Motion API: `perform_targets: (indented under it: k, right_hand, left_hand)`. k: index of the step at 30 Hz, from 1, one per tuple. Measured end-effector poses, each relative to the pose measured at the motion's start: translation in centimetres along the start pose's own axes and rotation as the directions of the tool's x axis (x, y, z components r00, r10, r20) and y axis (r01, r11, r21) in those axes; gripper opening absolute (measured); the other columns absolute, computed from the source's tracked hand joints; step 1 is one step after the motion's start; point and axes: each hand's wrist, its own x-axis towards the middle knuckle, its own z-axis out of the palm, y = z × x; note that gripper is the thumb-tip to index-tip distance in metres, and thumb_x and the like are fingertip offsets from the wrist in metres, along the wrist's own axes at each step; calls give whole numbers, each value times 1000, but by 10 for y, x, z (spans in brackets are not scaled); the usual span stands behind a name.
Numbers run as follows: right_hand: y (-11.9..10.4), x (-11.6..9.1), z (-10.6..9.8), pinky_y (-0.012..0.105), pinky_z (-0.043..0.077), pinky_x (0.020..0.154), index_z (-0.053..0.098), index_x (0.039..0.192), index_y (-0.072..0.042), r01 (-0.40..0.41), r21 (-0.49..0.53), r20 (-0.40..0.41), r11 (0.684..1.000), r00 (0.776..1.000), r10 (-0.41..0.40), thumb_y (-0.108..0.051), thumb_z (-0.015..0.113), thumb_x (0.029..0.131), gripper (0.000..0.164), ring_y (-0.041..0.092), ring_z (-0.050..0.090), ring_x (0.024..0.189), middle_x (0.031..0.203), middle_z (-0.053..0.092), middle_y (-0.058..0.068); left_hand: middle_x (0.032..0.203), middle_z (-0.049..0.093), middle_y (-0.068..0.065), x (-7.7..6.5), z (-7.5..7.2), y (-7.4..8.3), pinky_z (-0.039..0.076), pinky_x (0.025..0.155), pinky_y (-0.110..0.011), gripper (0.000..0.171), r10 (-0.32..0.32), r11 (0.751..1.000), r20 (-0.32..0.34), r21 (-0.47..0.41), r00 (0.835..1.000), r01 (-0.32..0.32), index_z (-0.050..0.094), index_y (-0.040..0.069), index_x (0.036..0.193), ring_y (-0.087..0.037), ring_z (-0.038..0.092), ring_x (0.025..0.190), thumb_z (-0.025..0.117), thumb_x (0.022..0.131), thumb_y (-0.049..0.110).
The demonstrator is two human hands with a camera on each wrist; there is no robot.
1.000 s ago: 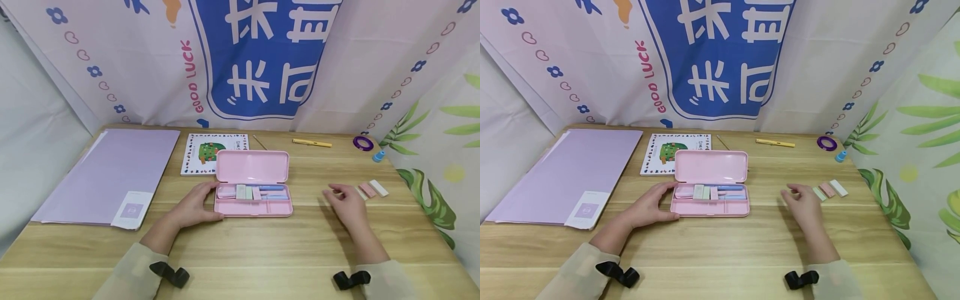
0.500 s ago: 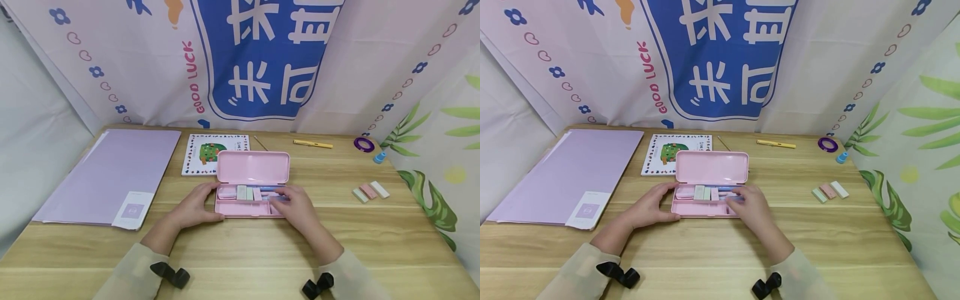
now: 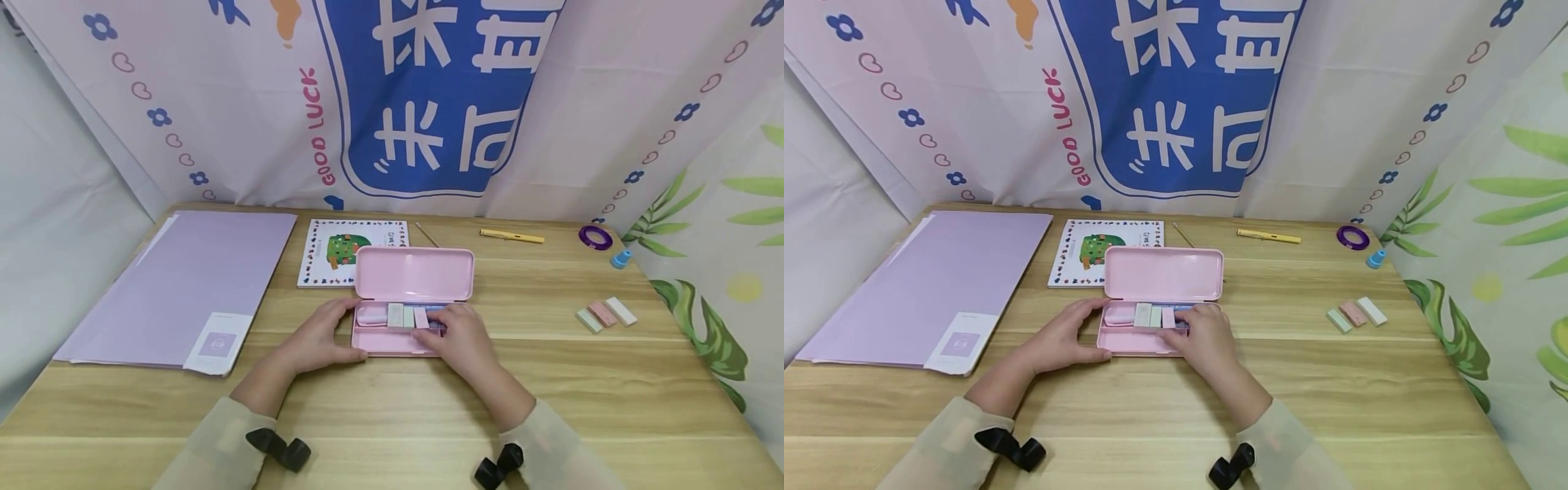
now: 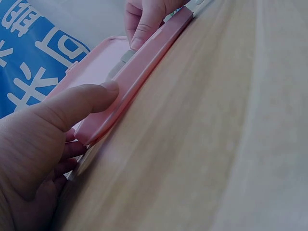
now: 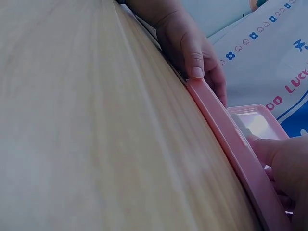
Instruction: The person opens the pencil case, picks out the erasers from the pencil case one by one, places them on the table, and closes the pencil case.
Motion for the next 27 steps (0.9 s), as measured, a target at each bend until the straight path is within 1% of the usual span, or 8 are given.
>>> perform_targets:
  k: [4, 8, 11, 17, 21, 22, 27]
  right_hand:
    - [0, 0, 0, 43, 46, 93, 75, 102, -6, -12, 28, -7, 1000, 1000, 12, -36, 80, 78, 39, 27, 59, 100, 92, 69, 6]
    - [0, 1, -3, 43, 48, 93, 75, 103, -4, -36, 75, -7, 997, 999, 36, -26, 77, 78, 33, 28, 60, 102, 96, 71, 8]
    - [0, 1, -6, 43, 48, 94, 75, 104, -2, -63, 87, -1, 994, 998, 63, -20, 74, 78, 32, 29, 60, 103, 99, 72, 9]
    - [6, 0, -11, 44, 49, 94, 74, 106, -3, -99, 106, 7, 989, 995, 99, -18, 73, 78, 32, 32, 59, 105, 104, 72, 11]
    - [14, -3, -18, 46, 49, 92, 74, 108, -5, -116, 150, -20, 982, 993, 120, -17, 74, 78, 32, 32, 59, 105, 106, 71, 11]
    - [18, -4, -20, 47, 49, 94, 74, 109, -5, -125, 160, -23, 979, 991, 131, -18, 74, 78, 34, 32, 59, 107, 108, 71, 12]
    - [41, -11, -36, 48, 48, 95, 72, 115, -6, -202, 192, -34, 960, 977, 213, -18, 73, 82, 35, 31, 58, 108, 109, 69, 13]
  left_hand:
    - [151, 41, -16, 0, 0, 0, 31, 117, -56, 97, 4, 1000, -2, 1, 1000, -4, 39, 9, 148, -36, 34, 143, 84, 71, 47]
    - [151, 41, -16, 0, 0, 0, 31, 117, -55, 96, 2, 1000, 0, -3, 1000, -2, 39, 8, 147, -36, 35, 143, 83, 71, 47]
    - [151, 41, -16, 1, 0, 1, 31, 118, -55, 96, 4, 1000, 0, -4, 1000, -4, 39, 8, 147, -36, 35, 143, 83, 71, 47]
    - [151, 42, -16, 1, 0, 1, 31, 118, -55, 96, 10, 1000, -4, 0, 1000, -10, 40, 8, 147, -36, 35, 142, 84, 70, 46]
    - [151, 41, -16, 1, 0, 1, 30, 118, -55, 96, 7, 1000, -1, -1, 1000, -7, 40, 8, 147, -35, 35, 143, 84, 70, 47]
    - [151, 41, -16, 1, 0, 1, 30, 118, -55, 96, 5, 1000, 0, -2, 1000, -5, 39, 8, 147, -35, 35, 143, 84, 70, 47]
    - [152, 41, -16, 2, 0, 1, 31, 118, -55, 96, -5, 1000, 4, 2, 1000, 5, 39, 9, 147, -35, 35, 143, 83, 71, 48]
